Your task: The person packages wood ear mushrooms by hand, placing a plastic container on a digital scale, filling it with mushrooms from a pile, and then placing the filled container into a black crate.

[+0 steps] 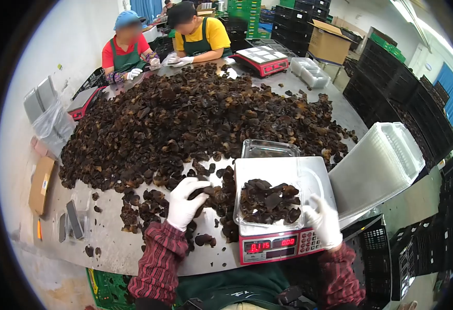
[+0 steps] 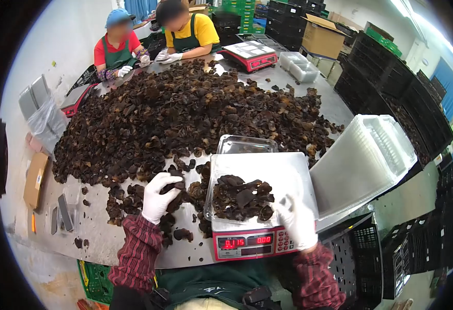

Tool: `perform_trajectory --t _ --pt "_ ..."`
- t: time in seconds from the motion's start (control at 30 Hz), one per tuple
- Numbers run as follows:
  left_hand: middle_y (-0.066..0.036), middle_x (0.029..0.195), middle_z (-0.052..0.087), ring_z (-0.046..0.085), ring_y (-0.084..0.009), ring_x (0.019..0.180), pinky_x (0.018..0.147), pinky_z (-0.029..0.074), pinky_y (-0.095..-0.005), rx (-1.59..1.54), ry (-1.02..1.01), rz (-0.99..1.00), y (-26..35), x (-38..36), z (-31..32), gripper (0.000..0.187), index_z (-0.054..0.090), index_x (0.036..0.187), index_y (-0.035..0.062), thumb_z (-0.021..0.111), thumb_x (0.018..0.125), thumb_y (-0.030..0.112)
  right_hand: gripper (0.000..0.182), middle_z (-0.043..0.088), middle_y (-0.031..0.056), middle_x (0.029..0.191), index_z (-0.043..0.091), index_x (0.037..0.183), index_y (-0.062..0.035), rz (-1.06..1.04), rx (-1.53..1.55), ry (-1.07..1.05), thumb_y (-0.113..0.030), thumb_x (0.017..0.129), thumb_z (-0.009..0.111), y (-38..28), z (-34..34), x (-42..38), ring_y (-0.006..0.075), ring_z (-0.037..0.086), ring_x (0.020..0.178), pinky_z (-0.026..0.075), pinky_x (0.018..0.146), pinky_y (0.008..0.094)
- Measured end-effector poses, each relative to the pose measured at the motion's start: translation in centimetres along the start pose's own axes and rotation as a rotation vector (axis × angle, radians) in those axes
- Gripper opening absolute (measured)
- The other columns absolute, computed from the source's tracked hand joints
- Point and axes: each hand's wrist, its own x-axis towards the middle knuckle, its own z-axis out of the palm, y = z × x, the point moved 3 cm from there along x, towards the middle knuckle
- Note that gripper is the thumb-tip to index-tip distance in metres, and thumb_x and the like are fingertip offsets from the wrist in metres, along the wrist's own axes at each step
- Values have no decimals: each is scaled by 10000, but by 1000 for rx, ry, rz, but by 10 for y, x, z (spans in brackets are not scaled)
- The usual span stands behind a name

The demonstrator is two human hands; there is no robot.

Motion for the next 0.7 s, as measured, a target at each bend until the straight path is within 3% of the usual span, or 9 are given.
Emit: perform_trajectory --t 0.07,0.13,0.23,0.27,0.37,0.47,0.53,0.6,0.7 --pt "-85 930 608 604 -206 845 783 478 -277 16 -128 155 47 17 24 269 692 949 67 697 689 -2 431 616 115 784 557 1198 12 59 101 -89 -243 866 662 -16 13 -14 111 537 636 469 603 284" --pt "-103 1008 598 586 -253 917 840 469 -322 162 -291 411 61 23 58 305 682 1019 99 712 716 74 413 597 104 736 560 1204 4 81 128 -47 -243 882 638 -24 23 -16 113 530 609 467 587 285" --pt "-83 1208 538 455 -274 1183 981 369 -415 274 -717 504 63 25 108 442 578 1230 181 654 795 198 386 583 79 674 562 1210 1 24 85 48 -211 893 623 -16 36 -13 101 512 593 453 569 276" --pt "-73 1274 513 434 -284 1221 994 363 -410 347 -690 587 68 21 110 479 555 1263 208 652 794 216 386 583 79 674 562 1210 1 23 85 49 -211 893 623 -14 36 -13 101 512 593 453 569 276" --pt "-72 1313 505 423 -298 1237 1025 338 -405 280 -612 581 82 21 98 482 594 1229 208 691 757 209 380 588 76 677 566 1207 0 46 94 41 -201 891 630 -7 33 -13 86 507 595 445 558 269" --pt "-99 1340 488 415 -312 1249 1051 315 -436 233 -524 528 83 22 83 468 635 1183 205 731 727 248 443 593 117 740 542 1214 31 162 311 19 -239 878 646 -11 28 -13 150 590 677 481 630 306" --pt "-105 1355 473 409 -327 1257 1065 294 -453 315 -528 528 87 22 87 458 634 1183 217 725 739 279 450 571 90 665 547 1208 19 111 135 64 -243 863 669 -26 25 -11 135 563 574 469 564 296" --pt "-115 1371 455 396 -341 1270 1074 273 -467 359 -651 559 62 10 104 455 630 1189 226 715 747 288 441 572 96 672 551 1207 8 104 170 61 -243 863 668 -18 35 -12 141 562 569 470 568 303" --pt "-149 1321 495 445 -350 1227 1043 331 -447 238 -523 546 76 16 84 420 646 1160 148 714 748 192 397 594 111 713 560 1185 13 99 101 168 -209 870 656 -14 29 -12 123 579 612 470 568 293"
